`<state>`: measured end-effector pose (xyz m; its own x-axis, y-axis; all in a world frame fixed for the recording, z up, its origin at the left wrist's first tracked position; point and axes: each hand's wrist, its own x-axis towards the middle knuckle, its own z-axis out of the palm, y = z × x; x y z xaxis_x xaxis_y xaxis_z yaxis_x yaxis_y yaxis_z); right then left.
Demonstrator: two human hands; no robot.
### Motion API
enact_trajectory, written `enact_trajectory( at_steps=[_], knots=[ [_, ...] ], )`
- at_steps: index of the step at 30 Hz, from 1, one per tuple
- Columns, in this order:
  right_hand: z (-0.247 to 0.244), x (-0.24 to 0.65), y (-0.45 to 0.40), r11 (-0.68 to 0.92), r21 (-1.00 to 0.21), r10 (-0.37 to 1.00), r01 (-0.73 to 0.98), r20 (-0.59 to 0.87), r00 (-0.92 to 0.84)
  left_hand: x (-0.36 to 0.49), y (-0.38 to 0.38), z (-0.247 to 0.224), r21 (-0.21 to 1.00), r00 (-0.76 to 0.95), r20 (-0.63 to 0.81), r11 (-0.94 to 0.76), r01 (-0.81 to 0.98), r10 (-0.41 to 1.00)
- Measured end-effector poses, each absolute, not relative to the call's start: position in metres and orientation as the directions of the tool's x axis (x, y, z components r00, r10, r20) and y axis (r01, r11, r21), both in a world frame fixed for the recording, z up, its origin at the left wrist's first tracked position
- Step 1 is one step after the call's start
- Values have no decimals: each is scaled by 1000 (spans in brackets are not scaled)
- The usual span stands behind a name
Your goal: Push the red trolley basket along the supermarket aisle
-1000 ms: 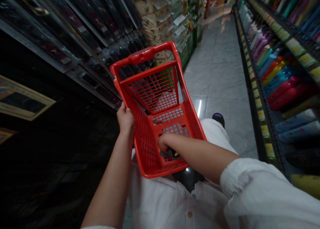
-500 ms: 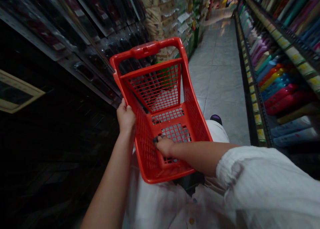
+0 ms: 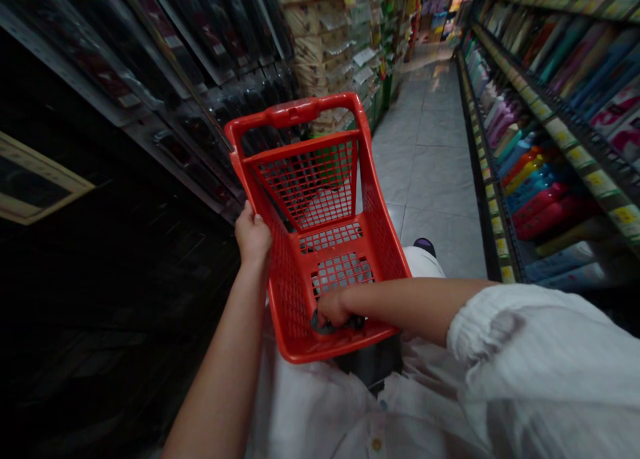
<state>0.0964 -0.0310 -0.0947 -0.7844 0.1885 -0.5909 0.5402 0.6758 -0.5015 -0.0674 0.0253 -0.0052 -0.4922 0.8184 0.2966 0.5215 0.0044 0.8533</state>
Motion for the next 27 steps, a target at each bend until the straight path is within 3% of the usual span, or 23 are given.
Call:
enact_trajectory(
  at_steps=[2,7,10,13,16,20,23,25,27],
  knots=[
    [-87,100,-22,602,-508,204,615,-647,-735,-65,25,-4,848,-516,302,21,529,802],
    [-81,87,-9,338,-492,601,802,-543,-586,-65,25,-5,845,-505,330,-12,535,797],
    [-91,78,-25,422,-490,588,762,-492,-642,-65,25,-6,845,-510,322,0,535,798],
    [-101,82,-42,659,-361,495,660,-451,-742,-62,26,-4,832,-523,287,61,551,803],
    [-104,98,-33,792,-235,438,564,-424,-793,-52,25,1,727,-519,276,178,663,809],
    [-99,121,12,581,-66,699,811,-469,-540,-36,20,6,499,-421,314,229,836,851],
    [-98,125,31,438,34,798,898,-476,-371,-30,16,6,425,-383,325,228,876,864],
    [-101,119,23,427,34,807,904,-466,-363,-28,14,5,415,-369,346,212,885,862],
    [-107,109,6,518,-28,761,855,-440,-476,-28,12,5,420,-360,357,196,886,862]
  ],
)
